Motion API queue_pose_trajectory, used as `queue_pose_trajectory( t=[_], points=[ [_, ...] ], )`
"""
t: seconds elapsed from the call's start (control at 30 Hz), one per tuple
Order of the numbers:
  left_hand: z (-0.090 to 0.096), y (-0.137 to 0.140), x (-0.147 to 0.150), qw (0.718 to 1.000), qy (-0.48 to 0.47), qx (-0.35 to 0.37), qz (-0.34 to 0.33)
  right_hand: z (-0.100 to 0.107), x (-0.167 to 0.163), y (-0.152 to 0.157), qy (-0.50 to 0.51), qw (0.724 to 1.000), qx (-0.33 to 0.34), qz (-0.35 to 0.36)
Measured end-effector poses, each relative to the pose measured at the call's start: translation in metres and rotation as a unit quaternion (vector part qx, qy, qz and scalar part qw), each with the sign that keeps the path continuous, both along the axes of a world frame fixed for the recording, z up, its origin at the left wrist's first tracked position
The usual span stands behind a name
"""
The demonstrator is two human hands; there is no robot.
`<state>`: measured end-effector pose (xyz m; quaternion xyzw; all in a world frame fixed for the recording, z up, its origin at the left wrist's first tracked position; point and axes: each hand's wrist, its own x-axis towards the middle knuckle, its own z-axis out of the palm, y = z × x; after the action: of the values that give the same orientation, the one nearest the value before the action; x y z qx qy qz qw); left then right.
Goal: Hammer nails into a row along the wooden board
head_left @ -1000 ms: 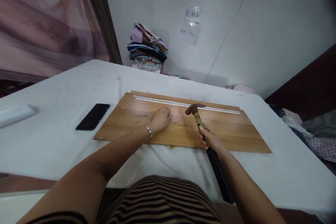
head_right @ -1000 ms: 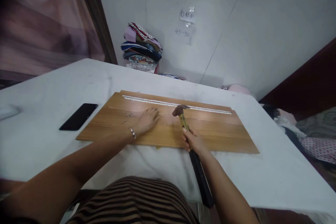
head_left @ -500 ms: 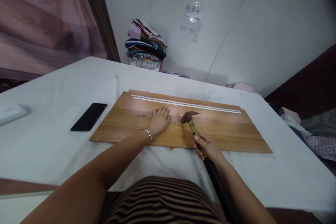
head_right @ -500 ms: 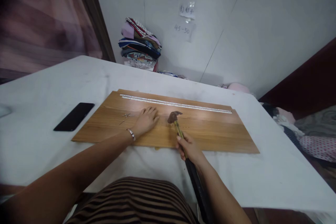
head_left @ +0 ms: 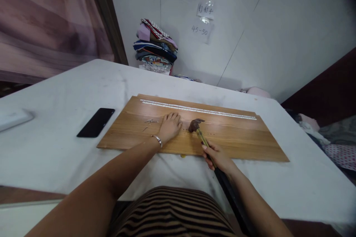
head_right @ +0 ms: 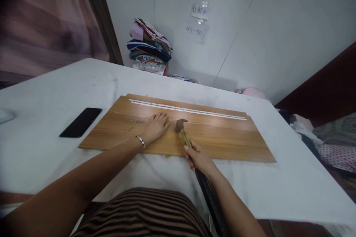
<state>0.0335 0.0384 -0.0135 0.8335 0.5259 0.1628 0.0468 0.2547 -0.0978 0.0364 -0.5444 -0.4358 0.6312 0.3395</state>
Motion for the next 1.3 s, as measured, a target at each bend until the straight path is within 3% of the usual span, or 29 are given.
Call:
queue_pose_trajectory(
  t=[0.43,0.73,1.07,1.3],
  points=[
    [-0.002,0.000,0.000,1.000,0.020,-0.007,-0.002,0.002,0.000,0.001,-0.020,1.000,-0.012,-0.014],
    [0.001,-0.002,0.000,1.000,0.017,0.002,0.000,0.014,0.001,0.004,-0.016,0.999,0.000,-0.036],
    [-0.003,0.001,0.001,0.999,0.032,0.015,0.009,0.006,0.000,0.003,-0.020,0.999,-0.017,-0.024],
    [-0.004,0.002,0.000,1.000,0.019,0.018,0.004,0.021,0.002,0.002,-0.022,1.000,-0.003,-0.022]
  ],
)
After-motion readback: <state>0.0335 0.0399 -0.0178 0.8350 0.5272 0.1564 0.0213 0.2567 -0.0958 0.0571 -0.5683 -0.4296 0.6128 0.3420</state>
